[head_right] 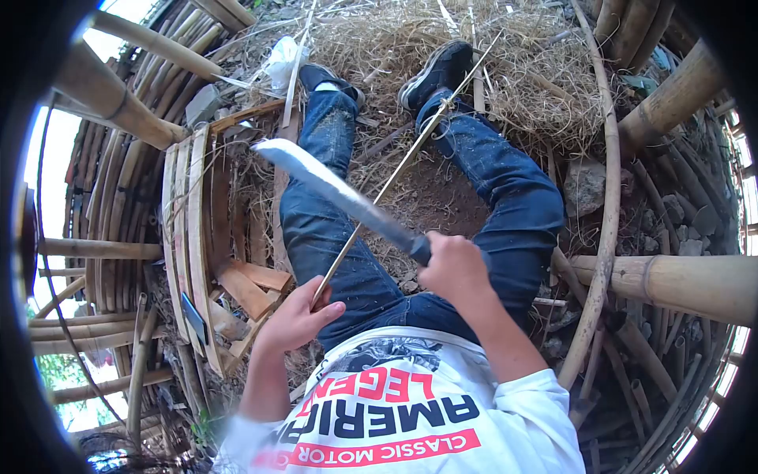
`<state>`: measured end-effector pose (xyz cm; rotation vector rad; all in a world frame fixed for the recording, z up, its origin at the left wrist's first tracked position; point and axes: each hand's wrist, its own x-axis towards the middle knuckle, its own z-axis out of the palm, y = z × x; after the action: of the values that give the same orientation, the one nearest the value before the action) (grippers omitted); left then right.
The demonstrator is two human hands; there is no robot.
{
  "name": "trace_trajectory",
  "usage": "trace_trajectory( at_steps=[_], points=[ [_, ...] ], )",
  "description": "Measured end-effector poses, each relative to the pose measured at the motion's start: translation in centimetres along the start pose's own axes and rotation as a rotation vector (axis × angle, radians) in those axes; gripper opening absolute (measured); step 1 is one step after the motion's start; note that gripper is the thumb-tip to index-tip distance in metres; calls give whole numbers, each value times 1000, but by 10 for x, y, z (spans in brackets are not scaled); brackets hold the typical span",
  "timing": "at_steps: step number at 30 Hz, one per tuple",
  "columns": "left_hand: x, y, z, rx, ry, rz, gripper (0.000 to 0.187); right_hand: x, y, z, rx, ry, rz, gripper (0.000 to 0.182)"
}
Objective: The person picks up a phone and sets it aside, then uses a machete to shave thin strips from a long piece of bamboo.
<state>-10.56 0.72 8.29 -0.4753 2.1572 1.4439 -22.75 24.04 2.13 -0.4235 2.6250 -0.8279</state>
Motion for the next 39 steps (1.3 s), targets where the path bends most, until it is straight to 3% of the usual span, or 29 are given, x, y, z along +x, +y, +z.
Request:
trace_trajectory(
  at_steps=[9, 12, 21, 27, 30, 35, 39],
  points=[
    [-14, -3, 16, -38, -30, 30, 43, -33, -3, 10, 24, 27, -125, 21],
    [-23, 2, 22, -383, -150, -37, 36, -46, -8, 1, 5, 25, -133, 21],
    [-50, 9, 18, -515, -226, -19, 31, -59, -11, -12, 14, 77, -211, 21],
    [-42, 16, 16, -434, -168, -35, 34, -40, -11, -14, 82, 25, -160, 25],
    [-28, 26, 12, -37, -23, 17, 39, -22, -5, -19, 81, -8, -84, 26],
    [-9, 40, 8, 170, 61, 56, 46, 15, 17, -37, -6, -9, -39, 29],
    [2, 43, -5, 240, 64, 38, 47, 56, 52, -44, -31, 115, 168, 29]
  ],
)
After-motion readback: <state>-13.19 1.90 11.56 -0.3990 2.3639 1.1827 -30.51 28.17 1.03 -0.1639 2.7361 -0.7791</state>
